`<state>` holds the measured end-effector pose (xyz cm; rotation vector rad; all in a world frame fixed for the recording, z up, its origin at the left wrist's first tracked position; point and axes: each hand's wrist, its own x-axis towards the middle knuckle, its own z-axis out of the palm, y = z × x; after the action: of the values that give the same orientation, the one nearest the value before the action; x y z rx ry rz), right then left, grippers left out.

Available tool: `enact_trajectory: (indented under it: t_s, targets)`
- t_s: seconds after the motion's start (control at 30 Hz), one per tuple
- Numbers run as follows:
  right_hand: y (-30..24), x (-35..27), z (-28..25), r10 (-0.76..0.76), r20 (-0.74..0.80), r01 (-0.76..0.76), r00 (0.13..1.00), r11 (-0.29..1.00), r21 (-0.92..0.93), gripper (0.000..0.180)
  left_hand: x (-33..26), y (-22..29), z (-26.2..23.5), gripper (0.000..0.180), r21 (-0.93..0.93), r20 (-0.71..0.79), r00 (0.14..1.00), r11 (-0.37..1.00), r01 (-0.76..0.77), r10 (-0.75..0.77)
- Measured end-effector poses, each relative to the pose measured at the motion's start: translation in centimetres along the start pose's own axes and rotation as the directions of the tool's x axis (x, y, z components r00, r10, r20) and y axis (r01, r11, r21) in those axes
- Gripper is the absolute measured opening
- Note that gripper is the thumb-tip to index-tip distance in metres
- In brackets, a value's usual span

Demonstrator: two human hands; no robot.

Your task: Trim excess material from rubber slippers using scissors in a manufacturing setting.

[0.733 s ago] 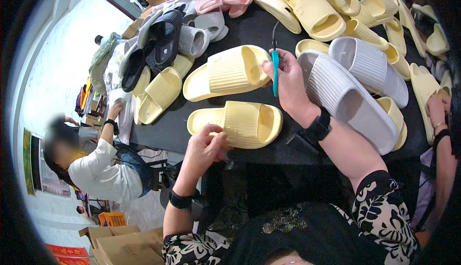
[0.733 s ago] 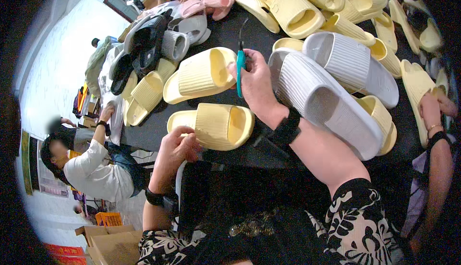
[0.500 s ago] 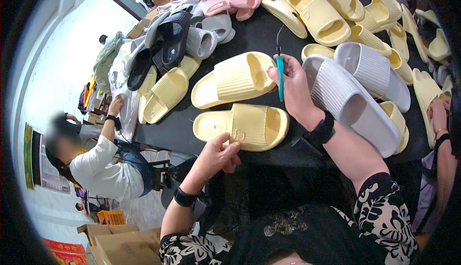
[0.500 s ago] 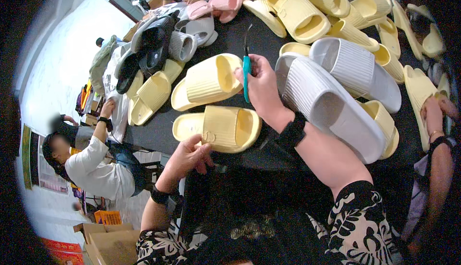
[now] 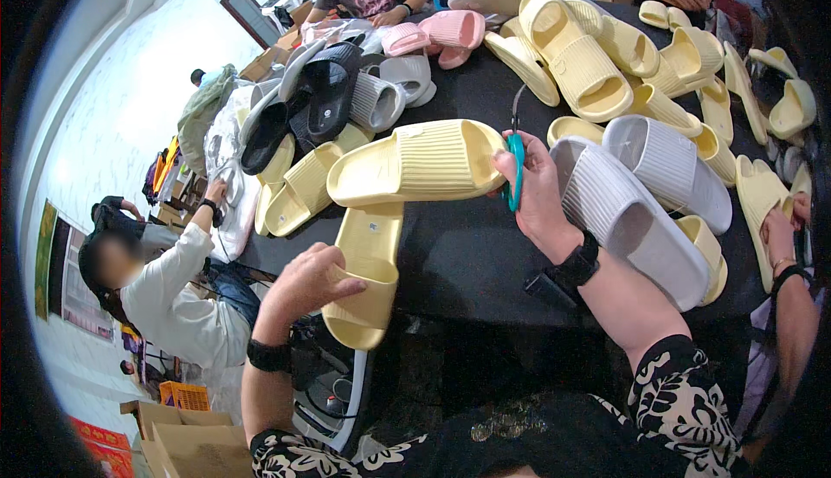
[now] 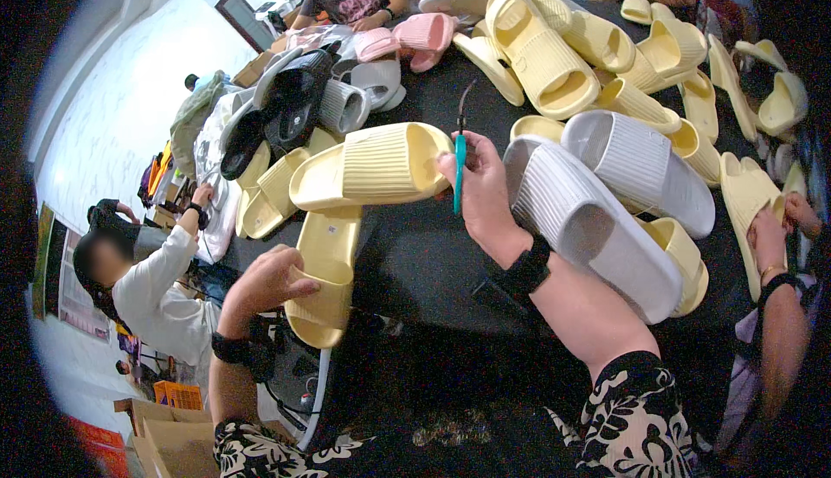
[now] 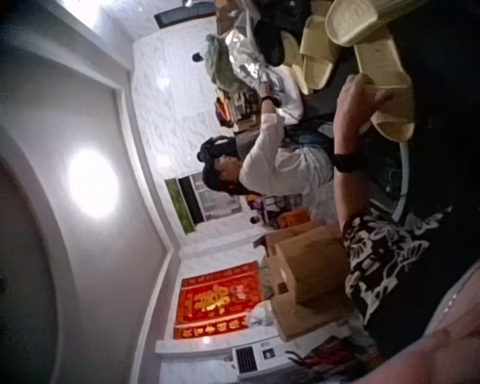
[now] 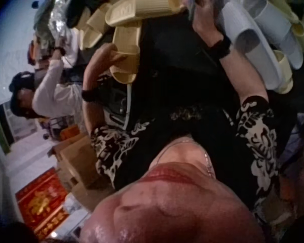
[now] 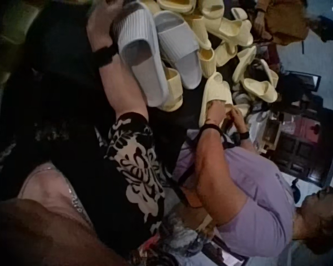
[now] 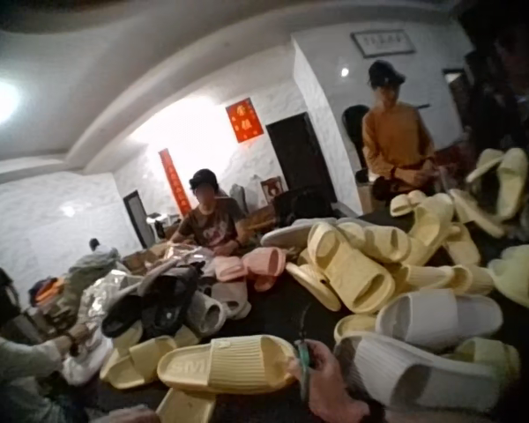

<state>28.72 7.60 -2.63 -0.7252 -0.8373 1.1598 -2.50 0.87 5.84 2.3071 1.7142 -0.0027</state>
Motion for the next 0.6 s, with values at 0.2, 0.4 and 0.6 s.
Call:
enact_trajectory:
  t_s: [0.2, 0.4, 0.6]
  targets:
    - [0.2, -0.1, -0.4, 0.004, 0.01, -0.004, 1.0, 1.0, -0.004, 0.043, 1.6, -2.5, -3.6, 0.05, 0.177, 0.166, 0.986, 0.984, -0.006, -0.024]
    - [0.6, 0.2, -0.6, -0.108, 0.001, 0.107, 0.994, 0.988, -0.112, 0.042, 3.8, -4.0, -3.2, 0.045, 0.123, 0.187, 0.982, 0.992, -0.03, 0.007]
    - [0.3, 0.0, 0.2, -0.17, 0.074, 0.181, 0.983, 0.964, -0.194, 0.04, 4.2, -6.8, -1.4, 0.065, -0.065, -0.092, 0.987, 0.988, -0.14, 0.134]
